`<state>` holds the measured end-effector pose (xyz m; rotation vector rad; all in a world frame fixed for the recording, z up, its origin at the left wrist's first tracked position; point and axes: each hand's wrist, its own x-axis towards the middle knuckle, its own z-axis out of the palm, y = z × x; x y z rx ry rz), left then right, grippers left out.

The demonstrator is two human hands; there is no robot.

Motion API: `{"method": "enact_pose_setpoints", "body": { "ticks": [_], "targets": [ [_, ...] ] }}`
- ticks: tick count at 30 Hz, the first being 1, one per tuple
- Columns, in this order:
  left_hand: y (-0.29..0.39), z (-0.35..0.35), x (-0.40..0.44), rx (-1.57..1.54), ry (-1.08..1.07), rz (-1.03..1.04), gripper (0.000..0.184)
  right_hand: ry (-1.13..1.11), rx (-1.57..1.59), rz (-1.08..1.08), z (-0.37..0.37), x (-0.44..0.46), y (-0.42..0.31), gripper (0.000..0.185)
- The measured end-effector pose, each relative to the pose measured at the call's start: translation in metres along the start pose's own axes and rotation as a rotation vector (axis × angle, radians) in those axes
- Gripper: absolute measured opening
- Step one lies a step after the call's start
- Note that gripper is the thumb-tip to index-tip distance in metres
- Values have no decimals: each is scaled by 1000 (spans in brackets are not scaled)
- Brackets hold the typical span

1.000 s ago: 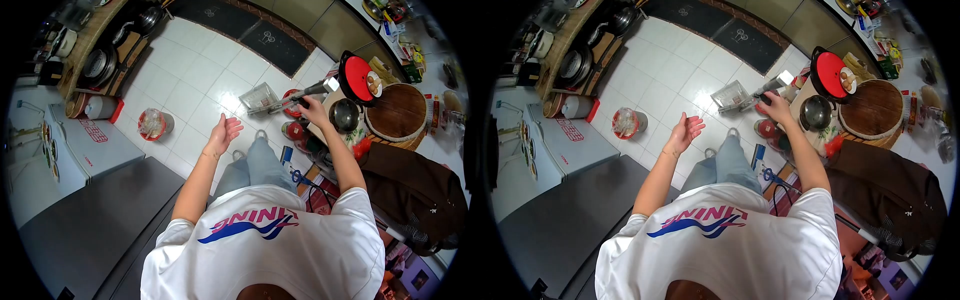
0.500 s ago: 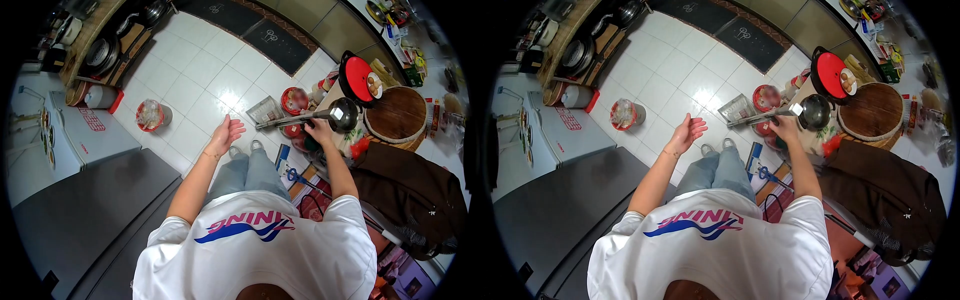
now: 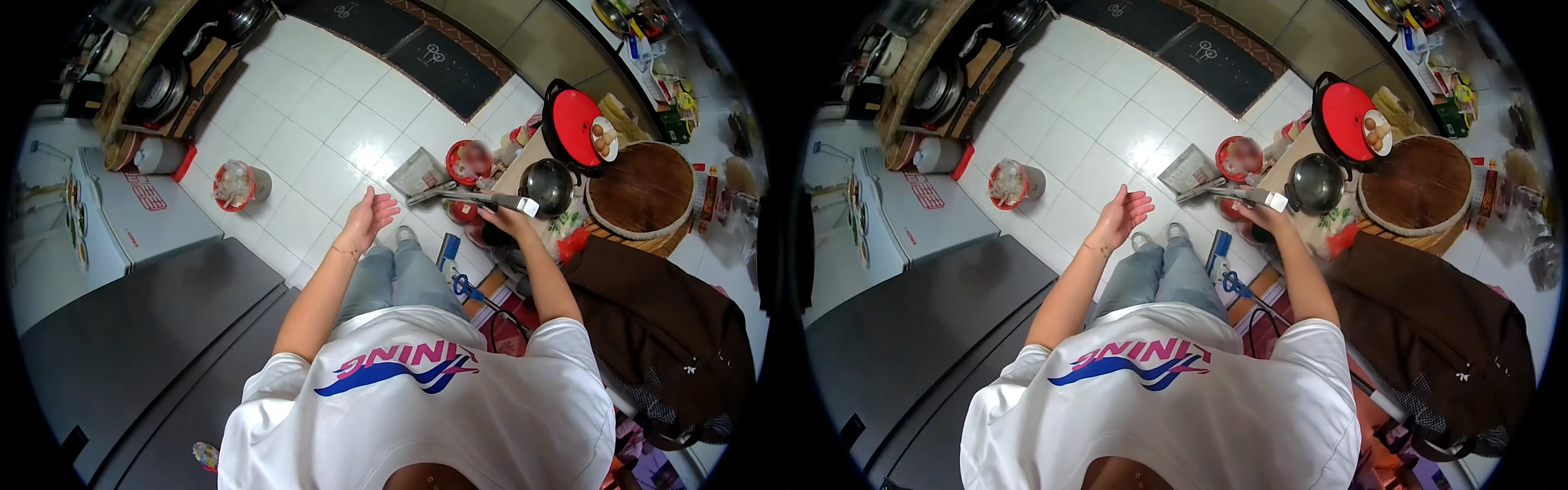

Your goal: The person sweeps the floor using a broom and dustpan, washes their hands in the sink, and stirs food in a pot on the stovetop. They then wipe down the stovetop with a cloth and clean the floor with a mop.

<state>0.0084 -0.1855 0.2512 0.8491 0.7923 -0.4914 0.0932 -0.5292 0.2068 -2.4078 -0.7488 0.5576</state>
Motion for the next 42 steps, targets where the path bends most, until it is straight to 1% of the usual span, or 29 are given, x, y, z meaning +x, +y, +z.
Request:
{"method": "enact_pose_setpoints", "body": {
  "ticks": [1,3,4,5,6,7,8,11,13,15,17,19,21,23,24,26,29,30,33,35,36,37,40,42],
  "targets": [
    [-2,2,1,-6,4,0,51,-6,-3,-6,5,2,8,41],
    [-6,5,1,-24,14,6,52,138,-161,-94,13,5,20,44],
    [-7,7,1,-8,27,17,48,146,-162,-143,16,10,24,49],
    [-7,8,1,7,41,28,45,139,-164,-155,17,11,30,49],
    [-8,8,1,-3,47,35,45,30,-124,-74,13,12,26,51],
    [-10,7,2,10,56,64,40,-79,-85,7,9,13,19,53],
    [-10,6,2,23,64,93,35,-115,-25,-18,11,14,22,55],
    [-12,2,1,-1,80,133,32,-130,49,-31,15,18,25,55],
    [-9,1,-5,-22,95,147,33,-118,40,-57,18,25,25,53],
    [-7,-3,-10,-43,109,158,35,-160,151,-23,17,32,25,50],
    [-6,-8,-14,-99,73,172,40,-242,193,105,17,39,20,47],
    [-4,-12,-20,-132,72,177,43,-184,121,-27,20,49,22,48],
    [-4,-16,-25,-168,68,182,47,-195,87,-56,21,52,24,50],
    [-6,-21,-28,-230,54,195,50,-267,165,34,23,58,25,51],
    [-7,-23,-30,-242,62,204,50,-297,137,97,22,60,22,51],
    [-9,-27,-34,-282,82,196,50,-327,150,96,26,68,25,50],
    [-14,-38,-36,-304,118,221,49,-270,104,-98,19,70,10,45],
    [-14,-42,-38,-309,123,230,49,-270,106,-74,19,72,13,45],
    [-19,-49,-46,-307,158,242,47,-219,61,-147,22,75,26,43],
    [-18,-53,-51,-310,187,258,45,-90,26,-288,25,77,35,41],
    [-19,-55,-51,-313,188,259,45,-143,36,-207,22,76,30,42],
    [-20,-57,-51,-322,184,262,44,-145,35,-208,18,75,26,42],
    [-22,-60,-54,-326,188,264,42,-250,101,-92,14,70,30,43],
    [-23,-59,-53,-325,192,263,41,-64,-9,-394,17,71,34,43]
  ]
}}
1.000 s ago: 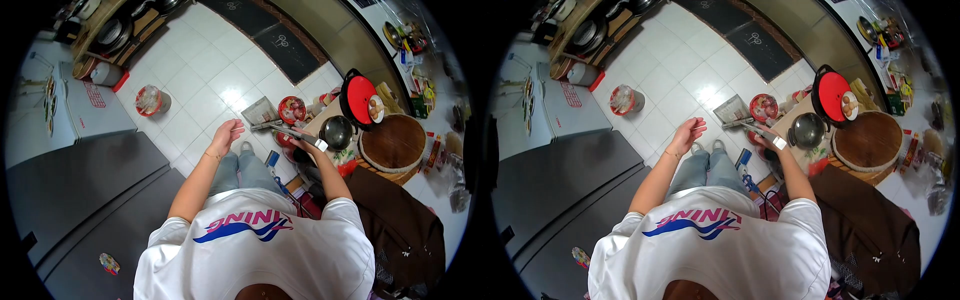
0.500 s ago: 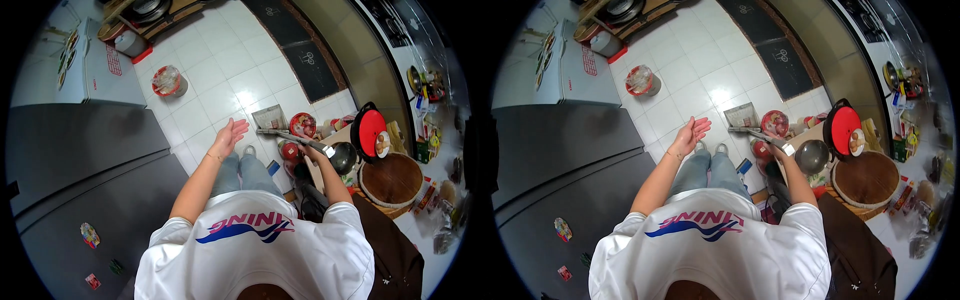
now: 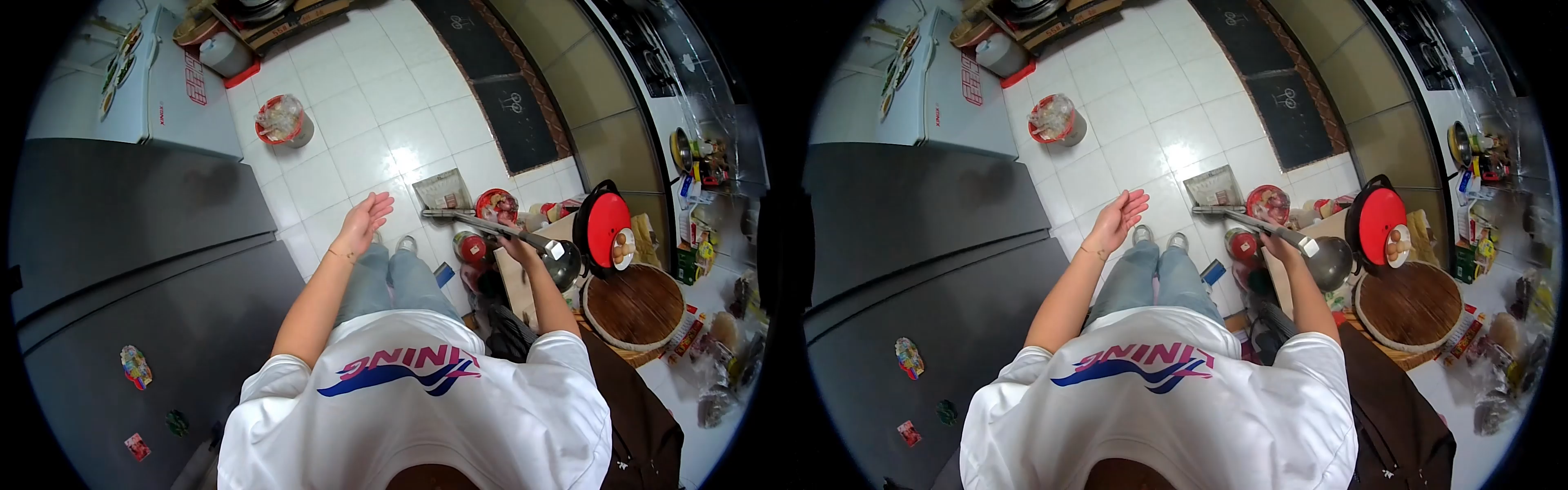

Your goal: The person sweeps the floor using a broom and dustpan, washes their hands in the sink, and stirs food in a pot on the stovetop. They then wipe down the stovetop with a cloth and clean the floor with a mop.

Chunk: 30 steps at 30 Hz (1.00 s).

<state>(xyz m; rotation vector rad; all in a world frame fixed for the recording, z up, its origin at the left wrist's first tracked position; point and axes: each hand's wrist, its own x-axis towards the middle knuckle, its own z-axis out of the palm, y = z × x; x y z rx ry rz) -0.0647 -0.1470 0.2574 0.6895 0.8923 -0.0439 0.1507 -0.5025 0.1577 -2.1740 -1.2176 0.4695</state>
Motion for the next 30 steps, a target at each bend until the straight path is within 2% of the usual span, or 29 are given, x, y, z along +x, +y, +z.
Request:
{"method": "enact_pose_setpoints", "body": {
  "ticks": [1,3,7,10,13,15,16,17,19,20,21,23,25,27,28,30],
  "targets": [
    [-1,-1,0,13,10,2,41,-3,-3,1,-2,0,-1,43],
    [-4,-3,0,25,25,5,40,-133,77,209,-3,1,-7,43],
    [-9,-10,-6,18,45,27,39,-162,76,201,-4,8,-14,42],
    [-12,-17,-12,-23,84,40,39,-174,5,119,-3,17,-14,40],
    [-19,-31,-23,-80,133,35,40,-231,42,224,-4,28,-27,38],
    [-21,-41,-26,-110,156,40,41,-168,57,270,-10,41,-44,35],
    [-23,-48,-28,-141,175,54,41,-105,-115,142,-3,45,-37,39],
    [-24,-55,-32,-172,195,70,41,-114,-117,130,-3,49,-37,39],
    [-24,-68,-41,-212,227,104,41,-126,-75,148,-7,64,-58,45],
    [-23,-75,-47,-242,249,133,41,-206,19,246,-4,72,-64,52],
    [-22,-83,-54,-254,261,143,41,-217,18,230,-1,78,-69,52],
    [-20,-100,-69,-305,315,193,41,-280,133,358,8,89,-84,56],
    [-21,-124,-83,-338,343,223,40,-294,148,322,10,99,-115,60],
    [-25,-147,-101,-395,377,282,40,-469,432,514,8,112,-150,62],
    [-29,-159,-111,-424,379,308,39,-470,507,568,14,116,-162,61],
    [-39,-181,-130,-461,402,338,39,-501,576,639,14,124,-195,46]
  ]
}}
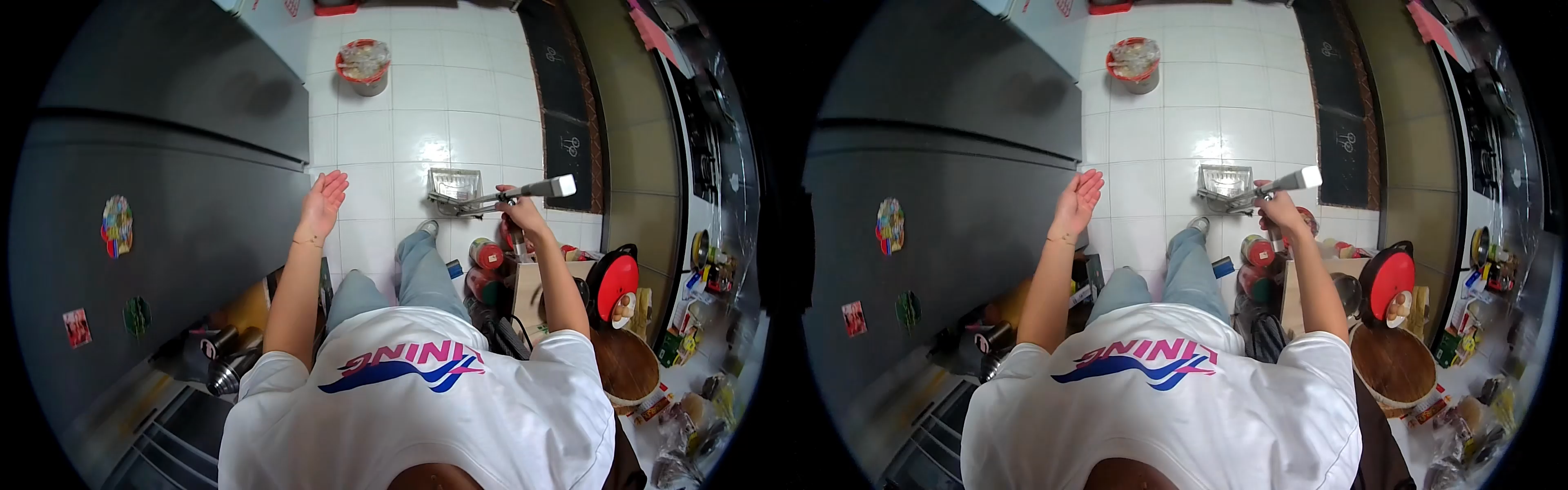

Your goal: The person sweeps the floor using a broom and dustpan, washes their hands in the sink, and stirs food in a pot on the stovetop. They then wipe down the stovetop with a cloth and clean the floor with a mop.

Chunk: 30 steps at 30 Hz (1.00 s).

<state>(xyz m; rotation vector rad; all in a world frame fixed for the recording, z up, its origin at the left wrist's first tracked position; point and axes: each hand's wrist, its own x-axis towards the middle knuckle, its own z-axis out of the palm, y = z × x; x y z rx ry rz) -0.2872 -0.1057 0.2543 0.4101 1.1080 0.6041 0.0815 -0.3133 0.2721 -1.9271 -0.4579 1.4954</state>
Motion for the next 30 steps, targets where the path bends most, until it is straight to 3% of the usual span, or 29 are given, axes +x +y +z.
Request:
{"method": "enact_pose_setpoints", "body": {
  "ticks": [2,7,17,21,30],
  "targets": [
    [5,-28,-11,-35,19,29,39,-5,57,-27,25,-1,-12,34],
    [3,-100,-46,31,75,20,35,0,16,-14,101,-29,-35,32],
    [0,-232,-105,122,112,73,32,68,-257,-302,229,-85,-19,31],
    [-4,-253,-111,164,115,88,32,42,-314,-289,259,-111,-19,31],
    [-22,-295,-138,178,197,93,25,-122,-92,-128,313,-139,-14,33]
  ]
}}
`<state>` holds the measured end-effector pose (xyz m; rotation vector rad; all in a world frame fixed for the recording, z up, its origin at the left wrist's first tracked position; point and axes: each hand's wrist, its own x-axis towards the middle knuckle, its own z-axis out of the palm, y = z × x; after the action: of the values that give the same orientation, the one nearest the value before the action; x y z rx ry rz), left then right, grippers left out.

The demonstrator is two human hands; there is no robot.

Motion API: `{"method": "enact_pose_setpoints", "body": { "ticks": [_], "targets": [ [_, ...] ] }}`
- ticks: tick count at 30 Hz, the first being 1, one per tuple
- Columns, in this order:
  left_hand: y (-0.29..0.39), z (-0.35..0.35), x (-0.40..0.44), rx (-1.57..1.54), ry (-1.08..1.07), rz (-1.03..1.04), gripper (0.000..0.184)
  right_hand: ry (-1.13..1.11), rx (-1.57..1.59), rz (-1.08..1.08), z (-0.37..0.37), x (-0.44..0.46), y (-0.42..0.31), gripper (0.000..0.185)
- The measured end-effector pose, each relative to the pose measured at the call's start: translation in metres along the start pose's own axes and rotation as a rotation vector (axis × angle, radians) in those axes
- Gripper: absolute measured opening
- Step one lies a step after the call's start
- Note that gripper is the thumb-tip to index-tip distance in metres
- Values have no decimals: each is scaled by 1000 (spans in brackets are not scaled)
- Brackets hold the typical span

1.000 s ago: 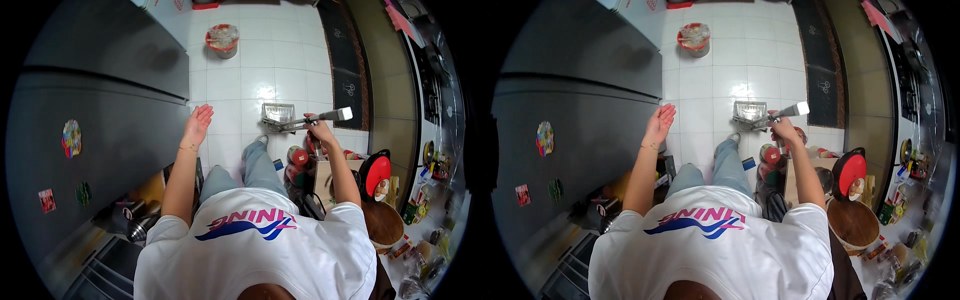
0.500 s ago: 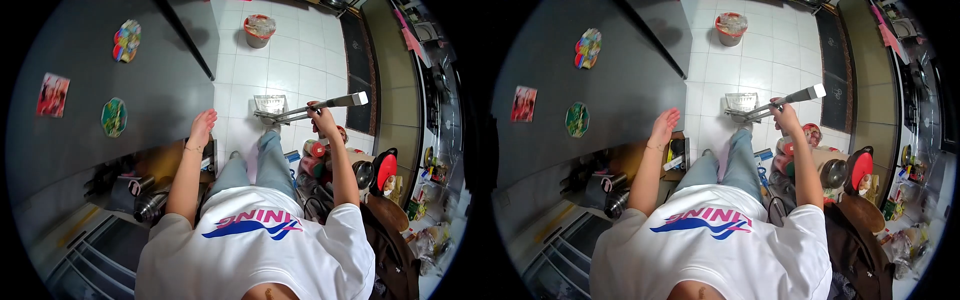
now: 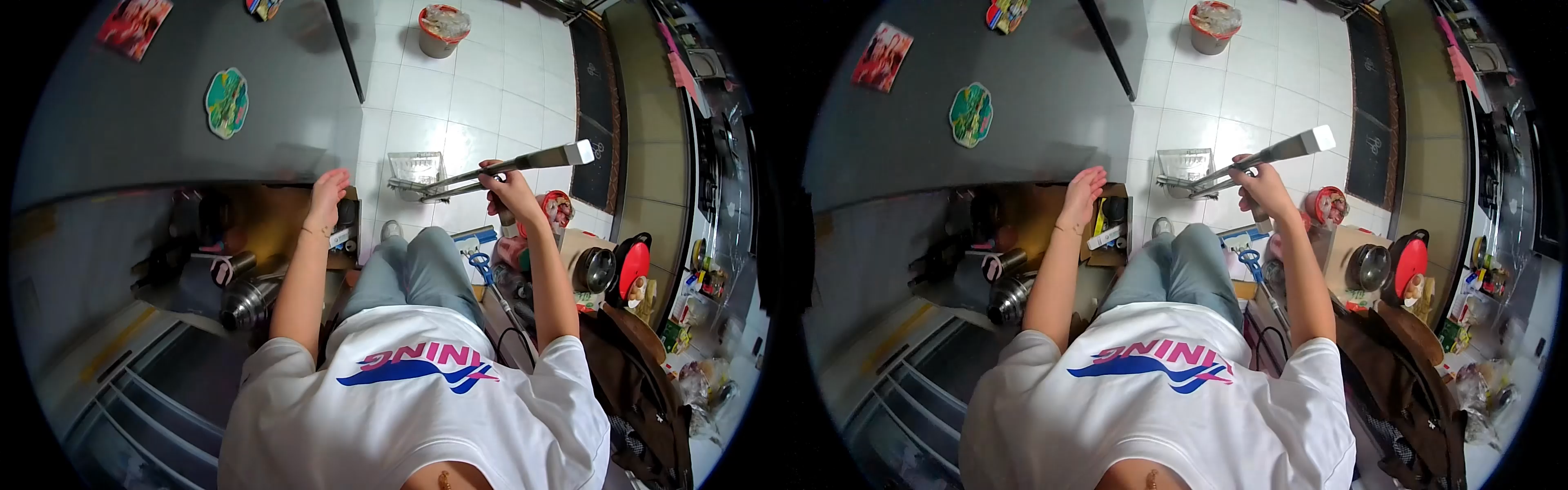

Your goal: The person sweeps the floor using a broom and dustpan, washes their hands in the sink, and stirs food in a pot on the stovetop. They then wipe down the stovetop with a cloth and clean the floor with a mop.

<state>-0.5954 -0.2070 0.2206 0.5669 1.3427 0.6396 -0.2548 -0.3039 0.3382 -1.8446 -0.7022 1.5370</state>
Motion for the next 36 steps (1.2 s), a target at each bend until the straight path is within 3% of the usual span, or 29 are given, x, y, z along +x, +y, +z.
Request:
{"method": "enact_pose_setpoints", "body": {
  "ticks": [11,24,36],
  "targets": [
    [-26,-29,-34,-70,35,73,24,-120,39,-13,31,-33,32,35],
    [-102,-38,-182,-117,86,89,26,-80,103,-85,27,-140,94,33],
    [-128,-54,-229,-150,160,82,22,-132,118,-70,37,-176,131,34]
  ]
}}
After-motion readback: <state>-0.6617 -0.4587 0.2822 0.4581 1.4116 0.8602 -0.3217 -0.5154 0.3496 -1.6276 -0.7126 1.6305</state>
